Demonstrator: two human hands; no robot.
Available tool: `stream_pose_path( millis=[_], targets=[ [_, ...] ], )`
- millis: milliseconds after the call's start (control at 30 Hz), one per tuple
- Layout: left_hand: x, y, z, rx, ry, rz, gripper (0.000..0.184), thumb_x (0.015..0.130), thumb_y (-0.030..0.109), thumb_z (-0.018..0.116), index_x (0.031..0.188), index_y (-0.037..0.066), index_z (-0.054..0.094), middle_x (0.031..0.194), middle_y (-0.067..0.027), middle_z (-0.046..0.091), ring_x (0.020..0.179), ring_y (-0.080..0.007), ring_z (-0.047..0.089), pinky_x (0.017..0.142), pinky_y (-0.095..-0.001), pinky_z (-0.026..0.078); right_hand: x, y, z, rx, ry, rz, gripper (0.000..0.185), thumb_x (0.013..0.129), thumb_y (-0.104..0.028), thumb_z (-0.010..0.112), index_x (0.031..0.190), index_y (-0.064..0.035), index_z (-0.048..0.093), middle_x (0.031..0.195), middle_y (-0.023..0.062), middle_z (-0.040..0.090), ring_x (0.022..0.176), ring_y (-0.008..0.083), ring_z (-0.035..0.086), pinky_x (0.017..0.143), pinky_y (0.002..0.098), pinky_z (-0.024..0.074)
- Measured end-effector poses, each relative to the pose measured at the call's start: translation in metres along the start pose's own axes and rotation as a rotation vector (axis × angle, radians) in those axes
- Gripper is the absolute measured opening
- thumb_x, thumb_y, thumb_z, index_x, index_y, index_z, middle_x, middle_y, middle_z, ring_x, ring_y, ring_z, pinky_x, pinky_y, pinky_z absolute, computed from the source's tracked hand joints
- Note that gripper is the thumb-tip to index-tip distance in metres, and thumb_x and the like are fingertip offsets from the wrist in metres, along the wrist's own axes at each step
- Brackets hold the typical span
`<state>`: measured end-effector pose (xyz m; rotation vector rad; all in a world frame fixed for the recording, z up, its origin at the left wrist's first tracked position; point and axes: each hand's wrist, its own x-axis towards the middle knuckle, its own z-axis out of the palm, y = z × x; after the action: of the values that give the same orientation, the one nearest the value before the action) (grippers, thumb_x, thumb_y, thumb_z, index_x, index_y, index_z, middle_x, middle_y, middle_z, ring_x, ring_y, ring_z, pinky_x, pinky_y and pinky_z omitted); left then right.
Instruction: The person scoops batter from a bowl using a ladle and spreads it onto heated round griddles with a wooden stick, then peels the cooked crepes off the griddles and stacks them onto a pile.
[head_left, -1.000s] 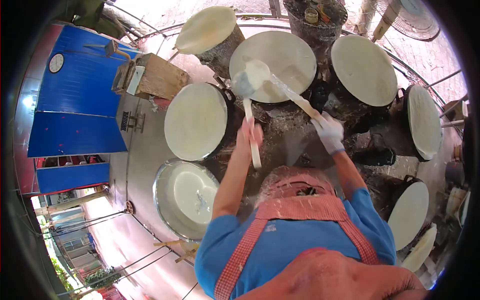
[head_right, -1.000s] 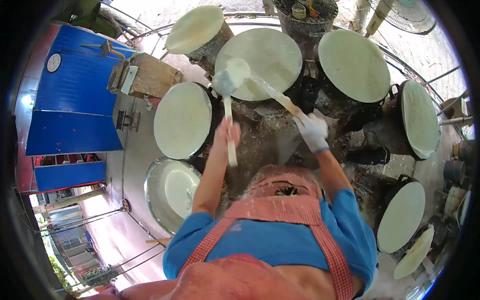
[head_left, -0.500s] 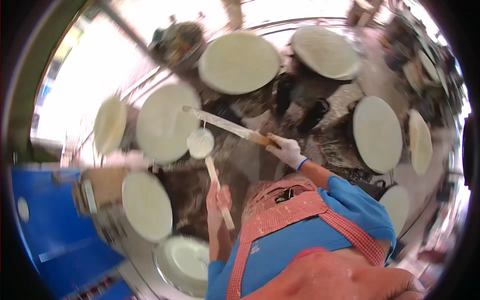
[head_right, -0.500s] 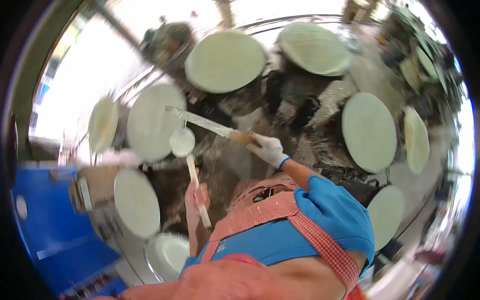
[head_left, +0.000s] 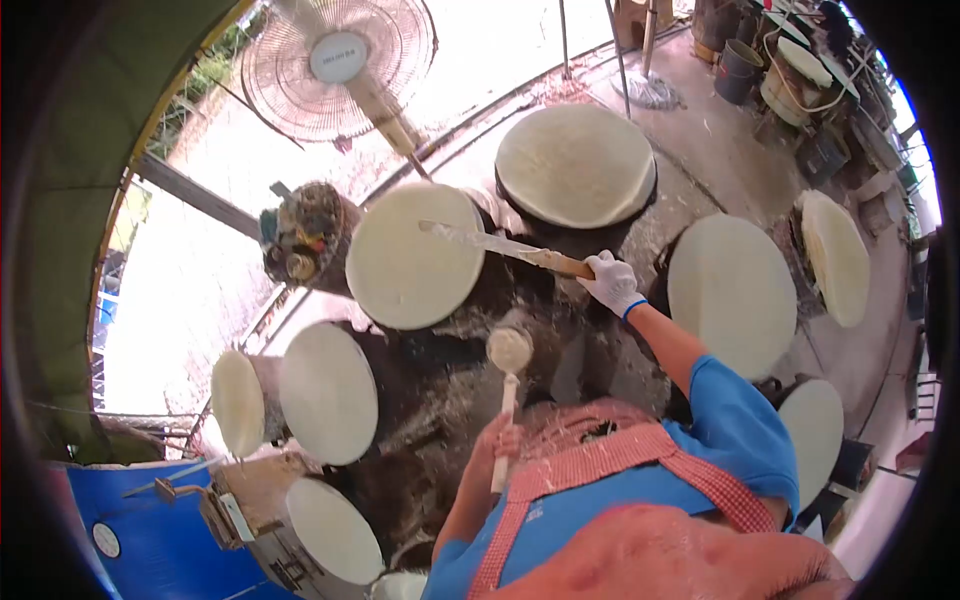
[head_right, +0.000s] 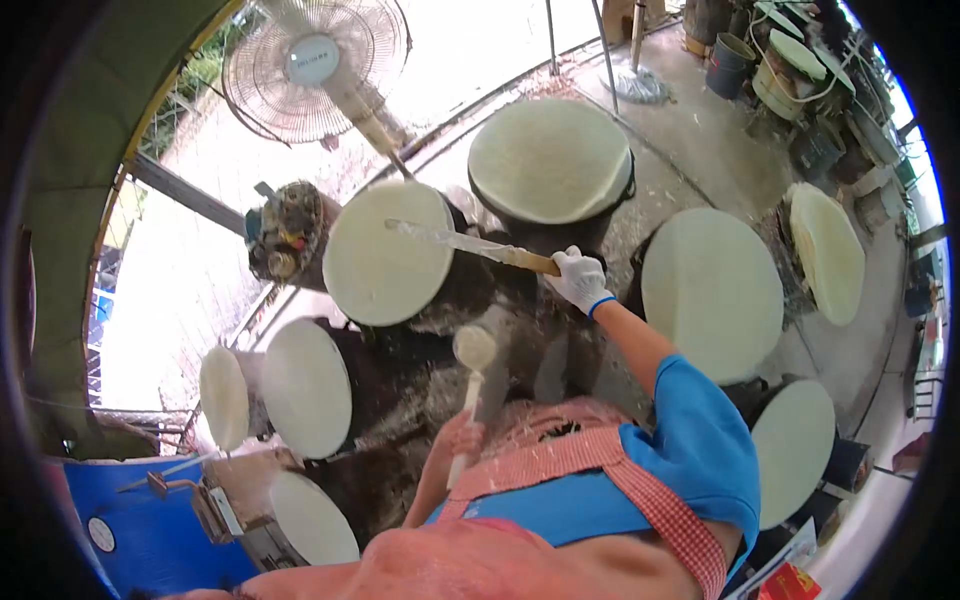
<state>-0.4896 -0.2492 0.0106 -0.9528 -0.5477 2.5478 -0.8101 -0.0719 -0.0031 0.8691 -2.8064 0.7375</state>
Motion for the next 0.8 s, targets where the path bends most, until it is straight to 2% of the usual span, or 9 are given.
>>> stream_pose_path(
  millis=[100, 167, 200, 267, 400, 567, 600, 700, 800],
  targets=[
    [0.015, 0.035, -0.003, 0.026, -0.140, -0.287, 0.013, 0.090, 0.020, 0.047, 0.101, 0.018, 0.052, 0.054, 0.0023, 0.030, 0.037, -0.0042, 0.028, 0.028, -0.0182, 0.024, 0.049, 0.003, 0.015, -0.015, 0.022, 0.002, 0.027, 0.067, -0.030, 0.068, 0.082, -0.0105, 0.058, 0.085, 0.0120, 0.056, 0.066, 0.0323, 0.059, 0.057, 0.0414, 0.0488],
    [0.017, 0.048, 0.023, 0.132, 0.201, -0.180, 0.009, 0.089, 0.021, 0.048, 0.098, 0.024, 0.048, 0.054, 0.0027, 0.030, 0.036, -0.0033, 0.028, 0.027, -0.0160, 0.023, 0.082, 0.008, 0.022, -0.080, 0.019, -0.015, 0.033, 0.068, -0.032, 0.067, 0.087, -0.0075, 0.056, 0.087, 0.0154, 0.055, 0.069, 0.0330, 0.060, 0.061, 0.0410, 0.0499],
    [0.019, 0.057, 0.033, 0.148, 0.210, -0.193, 0.009, 0.089, 0.021, 0.048, 0.098, 0.024, 0.048, 0.054, 0.0027, 0.030, 0.036, -0.0033, 0.028, 0.027, -0.0160, 0.023, 0.094, 0.012, 0.025, -0.085, 0.031, 0.003, 0.033, 0.068, -0.032, 0.067, 0.087, -0.0075, 0.056, 0.087, 0.0154, 0.055, 0.069, 0.0330, 0.060, 0.061, 0.0410, 0.0499],
    [0.022, 0.072, 0.048, 0.395, 0.418, -0.155, 0.032, 0.090, 0.031, 0.046, 0.072, 0.004, 0.041, 0.052, 0.0020, 0.032, 0.036, -0.0070, 0.029, 0.026, -0.0215, 0.024, 0.114, 0.018, 0.026, -0.203, -0.152, -0.080, 0.036, 0.068, -0.035, 0.066, 0.086, -0.0054, 0.057, 0.089, 0.0159, 0.054, 0.071, 0.0335, 0.060, 0.063, 0.0413, 0.0500],
    [0.030, 0.095, 0.071, 0.693, 0.401, -0.154, 0.017, 0.091, 0.028, 0.045, 0.083, 0.013, 0.043, 0.052, 0.0022, 0.031, 0.034, -0.0046, 0.027, 0.027, -0.0171, 0.023, 0.154, 0.031, 0.013, -0.200, -0.333, -0.193, 0.022, 0.068, -0.025, 0.059, 0.073, -0.0039, 0.061, 0.076, 0.0197, 0.060, 0.073, 0.0338, 0.060, 0.067, 0.0418, 0.0488],
    [0.047, 0.117, 0.095, 0.618, 0.460, -0.306, 0.006, 0.090, 0.022, 0.046, 0.093, 0.023, 0.040, 0.052, 0.0030, 0.030, 0.036, -0.0025, 0.027, 0.026, -0.0151, 0.021, 0.233, 0.064, -0.048, -0.050, -0.131, -0.048, 0.022, 0.069, -0.021, 0.053, 0.079, -0.0045, 0.062, 0.076, 0.0176, 0.061, 0.075, 0.0337, 0.059, 0.066, 0.0425, 0.0452],
    [0.048, 0.113, 0.108, 0.657, 0.485, -0.293, 0.008, 0.090, 0.021, 0.047, 0.094, 0.023, 0.040, 0.053, 0.0033, 0.030, 0.036, -0.0022, 0.027, 0.026, -0.0147, 0.021, 0.249, 0.082, -0.057, -0.101, 0.099, -0.019, 0.024, 0.070, -0.023, 0.052, 0.081, -0.0047, 0.063, 0.076, 0.0183, 0.061, 0.069, 0.0351, 0.059, 0.063, 0.0421, 0.0452],
    [0.054, 0.110, 0.129, 0.721, 0.534, -0.290, 0.013, 0.088, 0.018, 0.049, 0.095, 0.023, 0.039, 0.053, 0.0039, 0.030, 0.036, -0.0020, 0.026, 0.026, -0.0137, 0.021, 0.284, 0.090, -0.148, 0.194, 0.116, 0.251, 0.018, 0.073, -0.021, 0.054, 0.081, -0.0076, 0.064, 0.062, 0.0075, 0.059, 0.050, 0.0176, 0.054, 0.044, 0.0314, 0.0418],
    [0.059, 0.095, 0.146, 0.776, 0.561, -0.280, 0.010, 0.088, 0.019, 0.049, 0.091, 0.022, 0.040, 0.053, 0.0042, 0.030, 0.036, -0.0022, 0.026, 0.027, -0.0135, 0.022, 0.299, 0.148, -0.192, 0.458, 0.197, 0.414, 0.016, 0.074, -0.019, 0.056, 0.082, -0.0080, 0.063, 0.060, 0.0008, 0.055, 0.049, 0.0086, 0.049, 0.040, 0.0259, 0.0378]
  ],
)
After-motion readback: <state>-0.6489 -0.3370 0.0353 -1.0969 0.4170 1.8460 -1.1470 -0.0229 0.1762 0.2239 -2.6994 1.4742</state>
